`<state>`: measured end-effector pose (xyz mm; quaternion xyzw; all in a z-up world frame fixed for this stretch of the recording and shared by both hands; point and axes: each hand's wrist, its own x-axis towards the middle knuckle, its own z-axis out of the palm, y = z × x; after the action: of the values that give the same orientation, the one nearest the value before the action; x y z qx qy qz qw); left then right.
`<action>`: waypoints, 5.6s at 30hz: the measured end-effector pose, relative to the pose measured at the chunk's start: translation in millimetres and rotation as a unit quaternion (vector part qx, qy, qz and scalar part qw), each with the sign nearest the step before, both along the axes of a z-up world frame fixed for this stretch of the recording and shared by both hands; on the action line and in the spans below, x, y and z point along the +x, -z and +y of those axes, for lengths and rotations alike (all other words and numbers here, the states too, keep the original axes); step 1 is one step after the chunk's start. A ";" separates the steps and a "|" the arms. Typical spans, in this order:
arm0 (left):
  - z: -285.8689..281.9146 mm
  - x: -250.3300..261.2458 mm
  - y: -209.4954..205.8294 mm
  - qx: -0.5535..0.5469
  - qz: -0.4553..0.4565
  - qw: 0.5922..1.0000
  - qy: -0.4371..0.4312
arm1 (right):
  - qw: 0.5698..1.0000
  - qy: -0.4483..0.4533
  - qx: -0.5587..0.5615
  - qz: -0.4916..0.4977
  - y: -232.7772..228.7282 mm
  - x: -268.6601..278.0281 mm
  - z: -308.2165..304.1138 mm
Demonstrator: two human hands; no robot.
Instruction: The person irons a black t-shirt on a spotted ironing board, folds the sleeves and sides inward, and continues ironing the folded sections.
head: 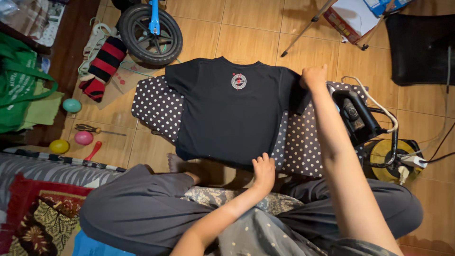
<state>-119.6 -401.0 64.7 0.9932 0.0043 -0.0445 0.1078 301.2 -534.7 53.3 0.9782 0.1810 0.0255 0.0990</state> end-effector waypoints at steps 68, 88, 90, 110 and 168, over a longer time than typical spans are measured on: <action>139.7 -100.9 41.7 -0.319 0.054 0.943 -0.079 | 0.948 0.020 0.318 0.020 12.8 -27.7 129.8; 125.6 -88.3 18.2 -0.396 0.055 0.904 -0.150 | 0.956 -0.201 0.197 0.080 4.3 -13.0 193.7; 126.4 -88.4 32.4 -0.363 0.063 0.920 -0.137 | 0.950 -0.209 0.219 0.078 8.5 -5.0 192.8; 154.5 -94.7 60.1 -0.279 0.209 0.923 -0.162 | 0.946 0.007 0.296 0.131 -20.3 -35.5 199.0; 169.0 -79.7 30.1 -0.654 0.071 0.723 -0.210 | 0.841 -0.045 0.492 0.219 -50.3 -511.0 116.8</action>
<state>-199.3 -231.9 34.6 0.6435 0.1899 -0.0834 0.7369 -209.8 -417.9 103.6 0.8690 0.2050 -0.0995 -0.4392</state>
